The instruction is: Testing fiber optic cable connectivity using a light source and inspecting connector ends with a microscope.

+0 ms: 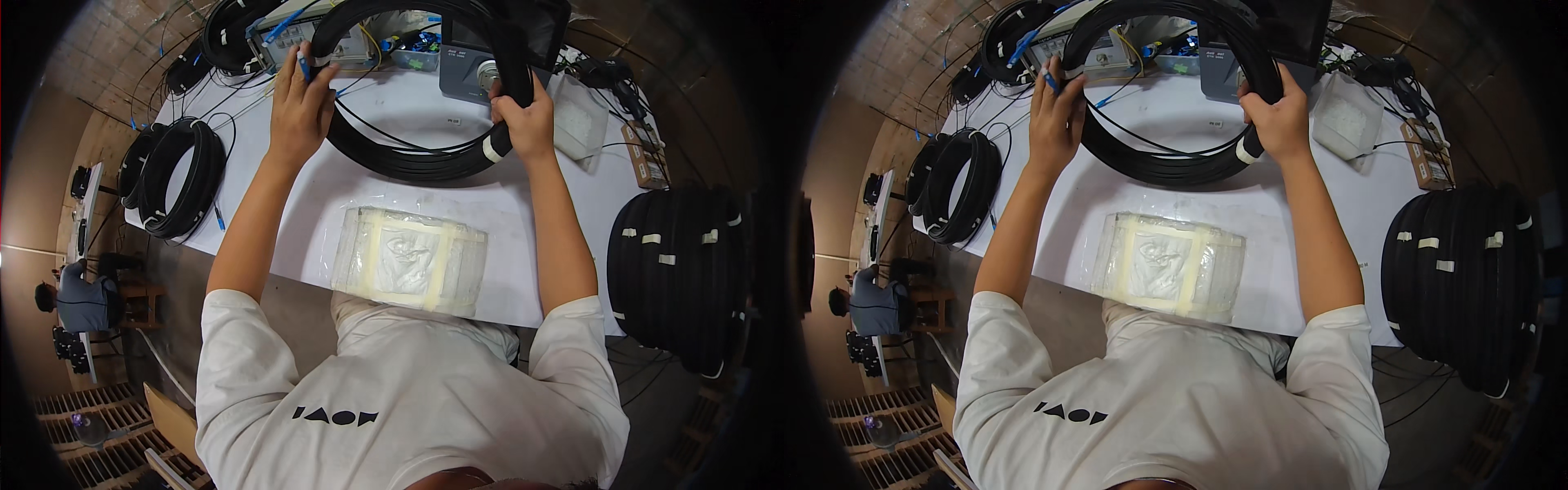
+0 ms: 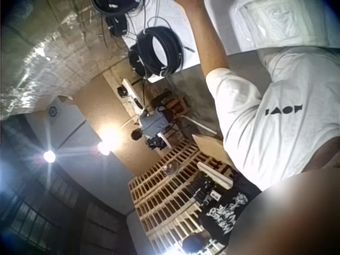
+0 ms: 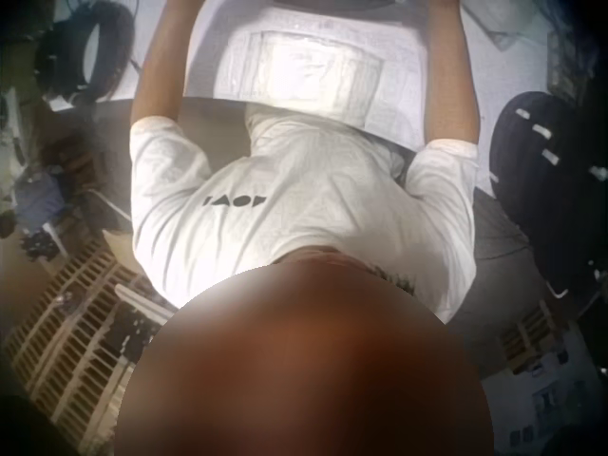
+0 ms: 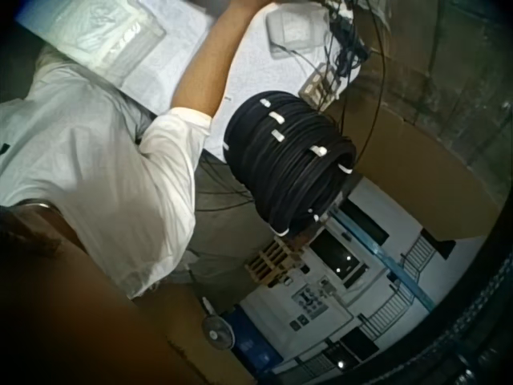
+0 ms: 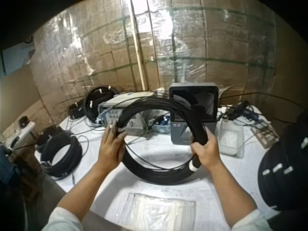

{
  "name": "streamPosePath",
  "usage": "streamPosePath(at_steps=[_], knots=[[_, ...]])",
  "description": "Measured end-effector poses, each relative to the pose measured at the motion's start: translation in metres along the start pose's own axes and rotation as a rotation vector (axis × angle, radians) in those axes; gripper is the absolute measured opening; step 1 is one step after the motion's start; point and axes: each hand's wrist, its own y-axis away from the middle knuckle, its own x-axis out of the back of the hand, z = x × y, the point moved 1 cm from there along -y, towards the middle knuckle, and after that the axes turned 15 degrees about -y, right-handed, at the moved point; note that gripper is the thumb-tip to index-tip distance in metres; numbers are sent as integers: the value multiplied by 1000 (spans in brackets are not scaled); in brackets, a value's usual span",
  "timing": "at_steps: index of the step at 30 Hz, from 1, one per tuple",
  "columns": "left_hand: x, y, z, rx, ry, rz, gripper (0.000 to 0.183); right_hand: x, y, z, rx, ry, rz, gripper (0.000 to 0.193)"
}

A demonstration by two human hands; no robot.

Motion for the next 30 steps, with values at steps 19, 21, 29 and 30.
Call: streamPosePath(at_steps=[19,21,29,30], knots=[[-12,-29,-12,-396,-411,-396,63,3,-3,3,-52,40,45,26],[-14,-26,-10,-422,-434,-432,63,-1,-3,-1,-44,80,47,25],[1,-25,-5,-475,-390,-345,57,-3,-1,-3,-42,67,38,24],[4,-26,-3,-498,-264,-307,54,-3,-1,-2,-36,57,40,24]])
